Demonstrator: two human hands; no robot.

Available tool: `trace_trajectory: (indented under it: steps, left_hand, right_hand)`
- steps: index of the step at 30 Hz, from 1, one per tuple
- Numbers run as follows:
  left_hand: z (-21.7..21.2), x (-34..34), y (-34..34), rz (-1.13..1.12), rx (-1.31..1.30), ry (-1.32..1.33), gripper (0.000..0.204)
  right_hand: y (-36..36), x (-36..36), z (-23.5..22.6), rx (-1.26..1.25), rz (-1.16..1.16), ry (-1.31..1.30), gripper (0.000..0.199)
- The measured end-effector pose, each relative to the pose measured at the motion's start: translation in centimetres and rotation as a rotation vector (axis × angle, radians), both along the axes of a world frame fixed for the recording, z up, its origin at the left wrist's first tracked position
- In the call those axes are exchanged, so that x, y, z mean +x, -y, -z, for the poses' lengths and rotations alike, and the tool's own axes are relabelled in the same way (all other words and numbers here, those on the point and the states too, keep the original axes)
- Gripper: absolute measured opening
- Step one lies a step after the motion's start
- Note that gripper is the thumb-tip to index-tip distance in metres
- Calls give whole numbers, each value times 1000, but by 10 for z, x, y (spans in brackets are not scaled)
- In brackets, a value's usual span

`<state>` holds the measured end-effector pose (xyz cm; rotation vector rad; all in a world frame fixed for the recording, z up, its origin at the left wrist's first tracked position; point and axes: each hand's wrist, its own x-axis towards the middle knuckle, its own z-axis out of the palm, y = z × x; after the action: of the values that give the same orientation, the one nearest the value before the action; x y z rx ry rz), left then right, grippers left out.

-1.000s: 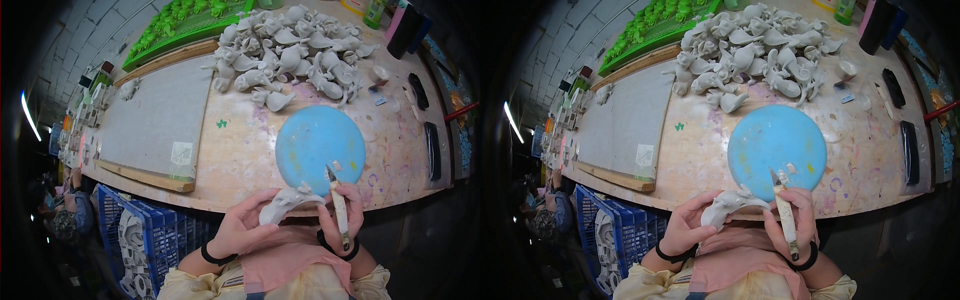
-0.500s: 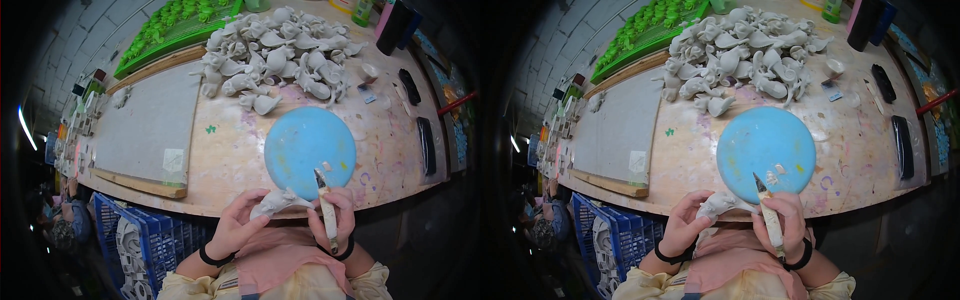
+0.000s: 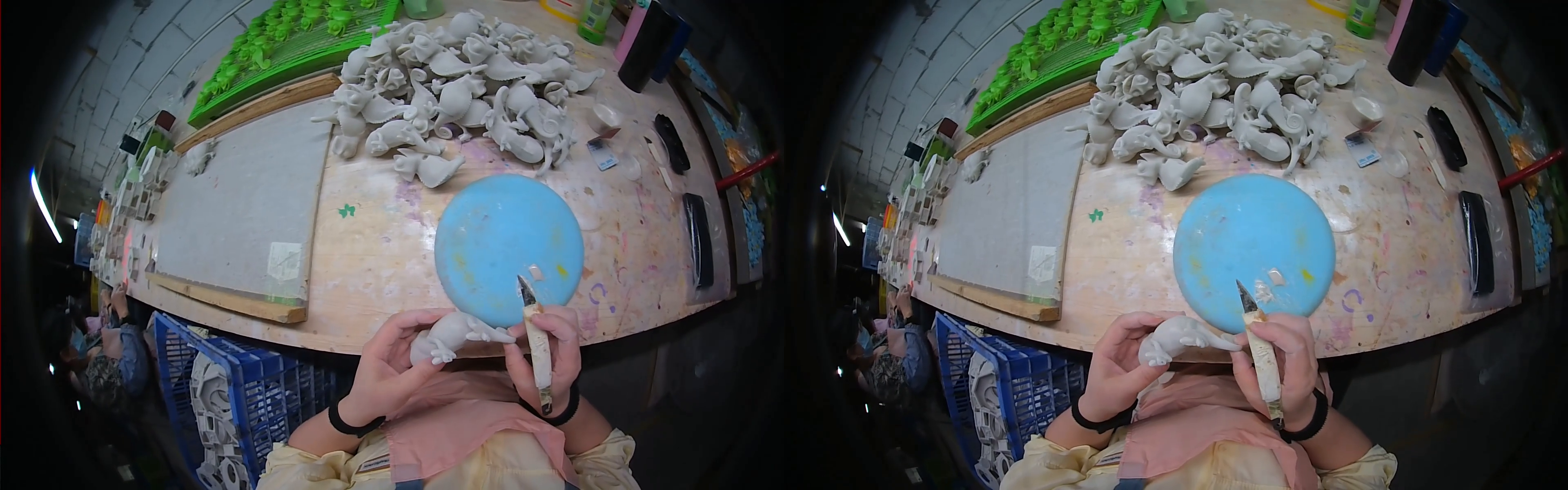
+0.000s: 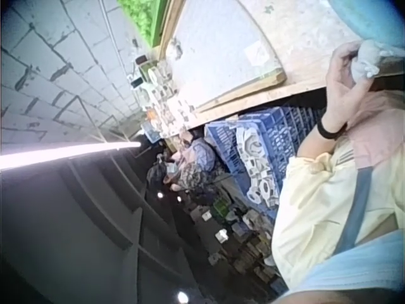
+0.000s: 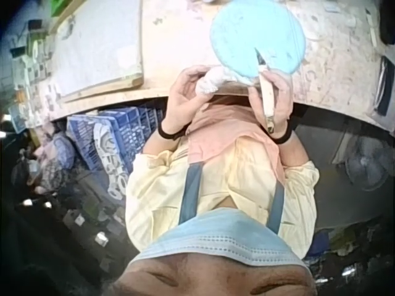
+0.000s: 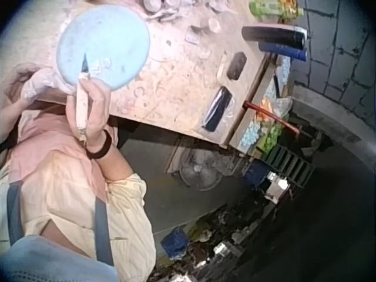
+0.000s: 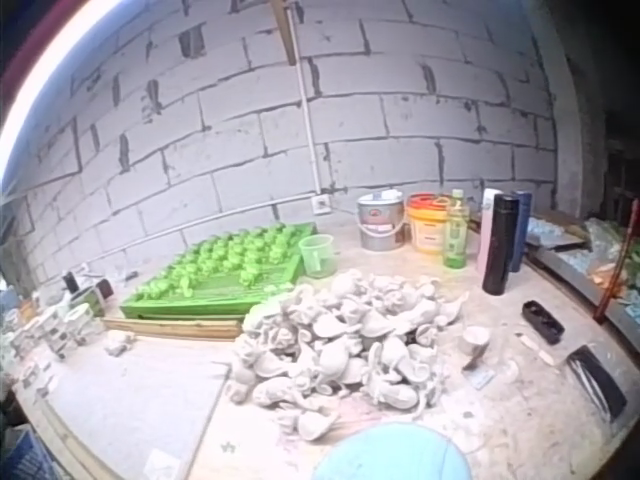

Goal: The person is using a brush to apply paint or glue to small white plastic figurines on a workbench.

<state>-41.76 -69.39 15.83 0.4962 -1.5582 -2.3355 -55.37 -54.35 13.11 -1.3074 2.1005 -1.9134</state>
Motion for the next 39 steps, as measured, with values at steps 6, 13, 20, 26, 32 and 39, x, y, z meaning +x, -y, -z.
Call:
trace_trajectory:
  steps: [6, 13, 20, 26, 32, 39]
  left_hand:
    - [5, 4, -2, 1, -98, -99, 57]
    - [3, 7, 0, -16, -143, -89, 59]
    - [-3, 12, 10, -53, -280, -56, 55]
    - [-12, 27, 35, -148, -471, -36, 52]
    - [-29, 41, 55, -277, -478, 34, 51]
    - [-47, 58, 73, -291, -280, 136, 43]
  right_hand:
    - [2, 0, 1, 12, -3, -30, 47]
    - [4, 3, 3, -11, -2, -15, 49]
    - [5, 4, -2, 27, -51, 4, 50]
    - [-6, 0, -5, 68, 18, -95, 48]
    - [-23, -3, 12, 36, 133, -67, 44]
    - [-47, -16, 41, 40, 201, -75, 45]
